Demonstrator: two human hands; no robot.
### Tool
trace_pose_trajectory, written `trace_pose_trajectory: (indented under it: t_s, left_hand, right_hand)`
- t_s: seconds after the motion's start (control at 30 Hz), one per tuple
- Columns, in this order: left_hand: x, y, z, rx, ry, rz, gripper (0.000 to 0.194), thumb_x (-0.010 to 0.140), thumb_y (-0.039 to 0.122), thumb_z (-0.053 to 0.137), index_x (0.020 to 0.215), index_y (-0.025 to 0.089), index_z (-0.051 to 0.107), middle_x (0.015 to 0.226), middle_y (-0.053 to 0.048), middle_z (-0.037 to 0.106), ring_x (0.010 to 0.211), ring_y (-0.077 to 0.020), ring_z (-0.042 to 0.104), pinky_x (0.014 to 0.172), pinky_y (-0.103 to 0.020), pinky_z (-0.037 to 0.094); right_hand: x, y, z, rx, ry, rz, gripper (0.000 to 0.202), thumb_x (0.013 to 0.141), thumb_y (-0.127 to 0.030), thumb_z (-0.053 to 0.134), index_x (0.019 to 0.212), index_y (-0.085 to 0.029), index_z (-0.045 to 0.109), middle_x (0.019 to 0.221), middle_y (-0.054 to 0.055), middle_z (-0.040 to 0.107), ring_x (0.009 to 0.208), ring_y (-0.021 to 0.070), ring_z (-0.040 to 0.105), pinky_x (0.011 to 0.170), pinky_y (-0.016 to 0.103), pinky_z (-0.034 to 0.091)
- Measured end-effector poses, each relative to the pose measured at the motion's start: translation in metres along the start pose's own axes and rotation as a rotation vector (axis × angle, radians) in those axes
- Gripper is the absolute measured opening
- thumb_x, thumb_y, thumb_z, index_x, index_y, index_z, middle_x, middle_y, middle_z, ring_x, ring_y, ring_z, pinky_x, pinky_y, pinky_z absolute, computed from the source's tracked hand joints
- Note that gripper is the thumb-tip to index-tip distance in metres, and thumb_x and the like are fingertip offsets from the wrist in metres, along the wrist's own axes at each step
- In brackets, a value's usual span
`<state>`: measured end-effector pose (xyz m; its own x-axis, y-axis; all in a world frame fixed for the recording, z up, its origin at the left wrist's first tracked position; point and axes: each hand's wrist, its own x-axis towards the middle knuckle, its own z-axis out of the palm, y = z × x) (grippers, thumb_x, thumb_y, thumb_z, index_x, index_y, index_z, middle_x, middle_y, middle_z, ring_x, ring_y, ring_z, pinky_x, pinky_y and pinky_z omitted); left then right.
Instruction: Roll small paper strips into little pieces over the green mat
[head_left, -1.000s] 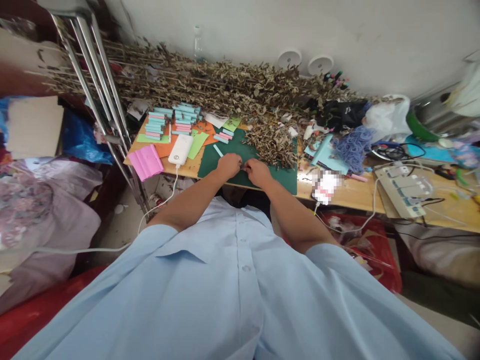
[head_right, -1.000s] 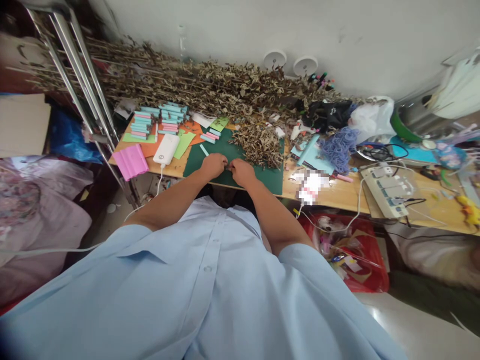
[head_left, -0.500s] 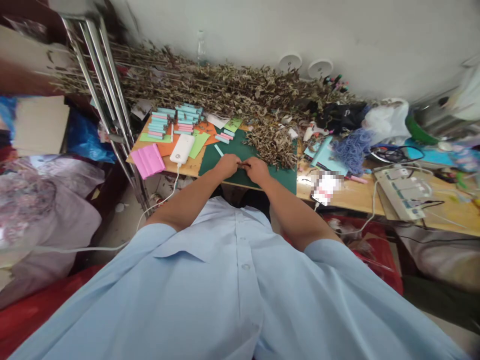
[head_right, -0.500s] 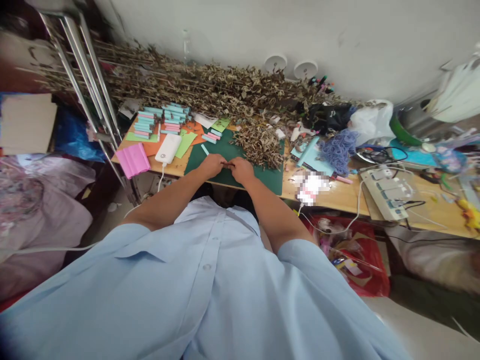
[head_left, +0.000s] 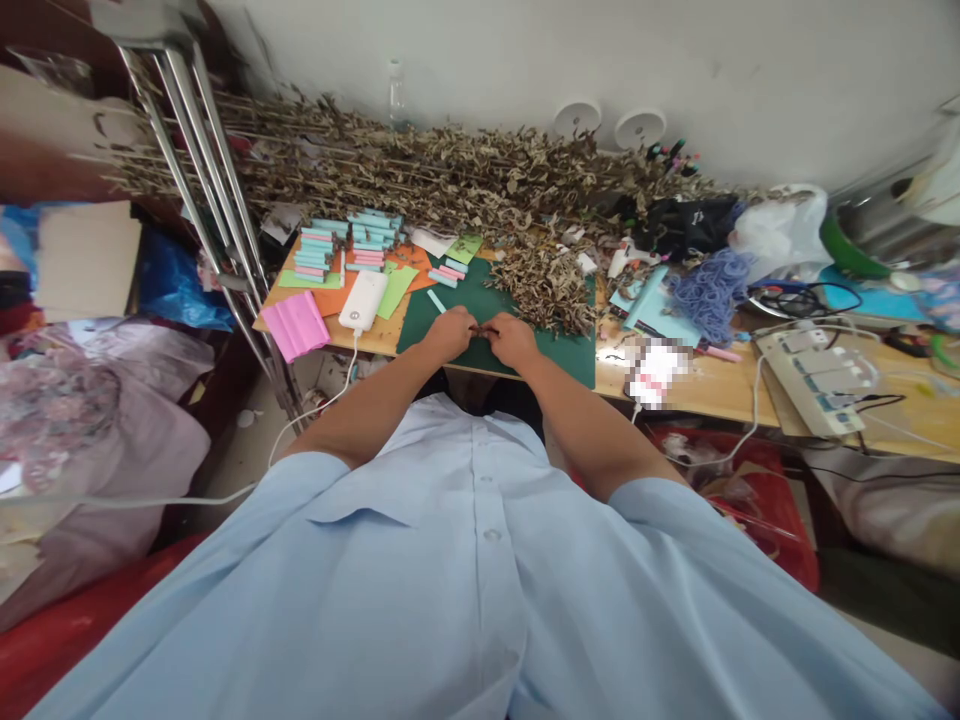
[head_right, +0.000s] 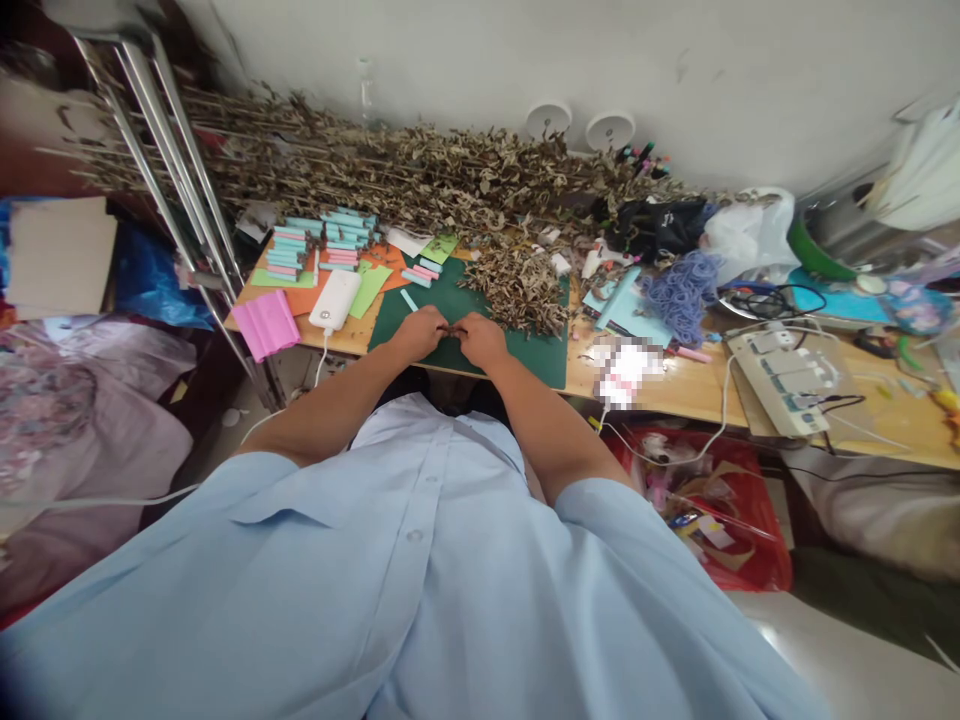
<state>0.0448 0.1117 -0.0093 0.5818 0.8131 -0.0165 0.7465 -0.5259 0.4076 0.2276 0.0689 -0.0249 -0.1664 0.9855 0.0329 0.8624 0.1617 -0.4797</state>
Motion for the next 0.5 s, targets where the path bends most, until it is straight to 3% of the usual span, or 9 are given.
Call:
trace_pose_trajectory:
  t_s: [0.3,0.43,0.5]
  left_hand:
    - [-0.001,0.003,0.004,0.089,0.037,0.050,0.029,0.095,0.019,0.050,0.093,0.012,0.078,0.104,-0.017,0.069,0.101,-0.0260,0.065,0.091,-0.036,0.052]
    - [-0.008,0.002,-0.007,0.102,0.077,0.018,0.032,0.095,0.018,0.047,0.092,0.011,0.078,0.105,-0.018,0.071,0.103,-0.0264,0.066,0.092,-0.036,0.052]
    - [-0.020,0.002,-0.014,0.103,0.030,0.045,0.033,0.095,0.018,0.047,0.093,0.012,0.079,0.106,-0.016,0.072,0.102,-0.0253,0.067,0.092,-0.035,0.052]
  right_hand:
    - [0.000,-0.002,-0.002,-0.031,-0.014,-0.005,0.028,0.097,-0.023,0.059,0.115,-0.024,0.080,0.119,0.008,0.075,0.113,0.0251,0.067,0.099,0.035,0.052]
    - [0.000,0.001,0.001,-0.020,0.012,-0.016,0.027,0.096,-0.021,0.060,0.114,-0.023,0.080,0.117,0.007,0.075,0.113,0.0245,0.067,0.100,0.034,0.052]
    - [0.000,0.002,0.004,0.003,0.041,-0.027,0.026,0.095,-0.019,0.061,0.112,-0.024,0.080,0.116,0.006,0.076,0.112,0.0238,0.068,0.100,0.034,0.052]
